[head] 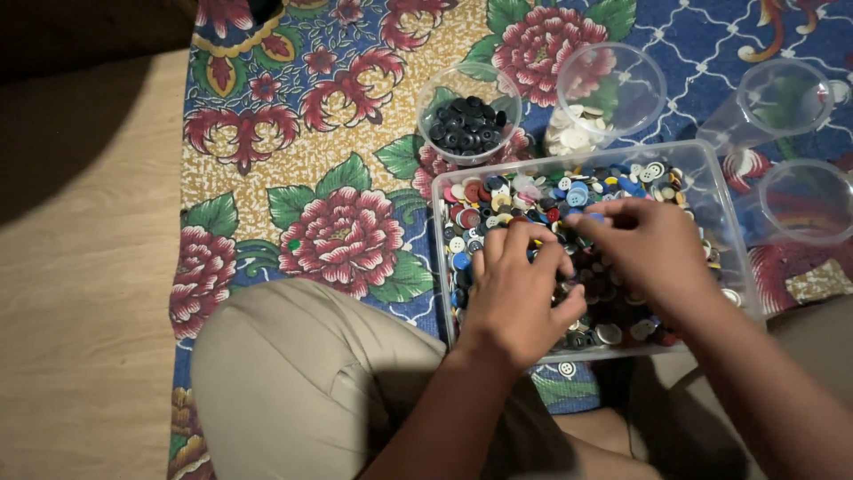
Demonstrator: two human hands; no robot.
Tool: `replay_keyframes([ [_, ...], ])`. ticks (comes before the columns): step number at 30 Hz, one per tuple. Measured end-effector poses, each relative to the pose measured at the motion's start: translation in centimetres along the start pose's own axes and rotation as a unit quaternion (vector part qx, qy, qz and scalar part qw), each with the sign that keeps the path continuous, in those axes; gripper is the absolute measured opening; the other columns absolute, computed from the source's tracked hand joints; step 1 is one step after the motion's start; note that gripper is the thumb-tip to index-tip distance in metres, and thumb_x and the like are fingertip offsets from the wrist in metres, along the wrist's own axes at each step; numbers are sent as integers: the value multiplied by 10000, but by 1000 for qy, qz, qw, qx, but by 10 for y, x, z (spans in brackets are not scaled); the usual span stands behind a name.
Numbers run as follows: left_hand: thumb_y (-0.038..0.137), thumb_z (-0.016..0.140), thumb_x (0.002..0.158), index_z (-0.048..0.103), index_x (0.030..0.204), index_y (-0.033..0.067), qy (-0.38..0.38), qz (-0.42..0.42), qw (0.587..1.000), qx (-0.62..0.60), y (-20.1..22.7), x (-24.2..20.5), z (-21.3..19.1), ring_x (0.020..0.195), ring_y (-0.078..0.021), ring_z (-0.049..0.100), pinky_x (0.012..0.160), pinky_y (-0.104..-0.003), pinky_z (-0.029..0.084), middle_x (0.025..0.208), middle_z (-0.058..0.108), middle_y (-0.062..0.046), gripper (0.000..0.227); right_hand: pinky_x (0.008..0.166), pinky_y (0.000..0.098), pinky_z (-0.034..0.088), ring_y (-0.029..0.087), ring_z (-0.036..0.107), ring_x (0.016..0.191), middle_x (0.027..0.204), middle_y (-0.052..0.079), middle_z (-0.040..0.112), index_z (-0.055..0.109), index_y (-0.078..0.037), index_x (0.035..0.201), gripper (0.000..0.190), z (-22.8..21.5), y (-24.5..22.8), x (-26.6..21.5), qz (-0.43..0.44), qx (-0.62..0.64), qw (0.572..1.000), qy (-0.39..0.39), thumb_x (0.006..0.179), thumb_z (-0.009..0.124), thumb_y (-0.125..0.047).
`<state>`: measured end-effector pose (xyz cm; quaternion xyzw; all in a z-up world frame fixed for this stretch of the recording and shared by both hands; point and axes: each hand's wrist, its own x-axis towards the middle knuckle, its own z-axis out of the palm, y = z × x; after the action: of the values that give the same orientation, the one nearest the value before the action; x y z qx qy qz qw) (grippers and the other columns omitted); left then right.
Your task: Sorting various colored and sized buttons from a large plastic container into smaller separate containers.
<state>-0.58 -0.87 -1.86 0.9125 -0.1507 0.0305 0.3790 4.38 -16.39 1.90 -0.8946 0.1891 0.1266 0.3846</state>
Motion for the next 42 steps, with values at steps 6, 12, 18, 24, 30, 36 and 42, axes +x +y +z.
replay_keyframes([
  [6,248,736,791,633,932,128,2,-11,1000,0,-2,1,3,1092,-330,438,920,-449,358,1250,499,-96,212,497,353,459,203,563,481,623,105,688,809,-55,1038,315,10,11,13,-65,-109,991,50,884,779,-328],
  [12,244,759,773,652,909,124,9,-25,1000,-10,0,3,0,1106,-330,442,908,-459,358,1257,520,-86,211,567,301,438,174,563,651,795,118,695,791,15,1020,194,-2,14,19,38,124,991,-33,943,719,-149],
  [18,243,742,787,679,898,114,14,-44,998,-35,2,5,-5,1137,-316,444,961,-456,347,1271,537,-92,182,999,296,495,210,579,1083,1165,134,596,593,79,1176,240,-19,18,7,154,380,909,-80,1001,593,-86],
  [24,271,745,811,705,931,134,-27,-80,996,-22,3,11,-6,1181,-299,433,1000,-467,346,1287,534,-64,186,812,156,576,101,647,874,1124,74,681,571,7,1174,213,-40,63,-3,193,571,789,-119,1006,550,-122],
  [30,197,784,771,715,863,154,65,-18,998,-11,-5,9,2,1136,-295,486,1015,-487,379,1195,580,-35,122,942,289,626,192,701,1056,1193,156,677,613,2,1173,350,-72,70,-13,177,773,601,-98,850,478,-2],
  [36,209,780,781,703,880,147,36,-24,999,-5,1,9,-5,1153,-283,470,995,-438,370,1232,563,-51,140,1147,580,569,486,625,1351,1371,335,496,409,135,980,148,-114,52,-12,65,822,562,63,848,383,73],
  [42,220,761,802,684,908,152,20,-27,999,1,3,9,-6,1115,-271,473,968,-449,379,1205,552,-44,148,1221,707,144,650,49,1473,1625,460,154,-12,181,1527,869,-127,60,-3,72,871,443,197,814,460,31],
])
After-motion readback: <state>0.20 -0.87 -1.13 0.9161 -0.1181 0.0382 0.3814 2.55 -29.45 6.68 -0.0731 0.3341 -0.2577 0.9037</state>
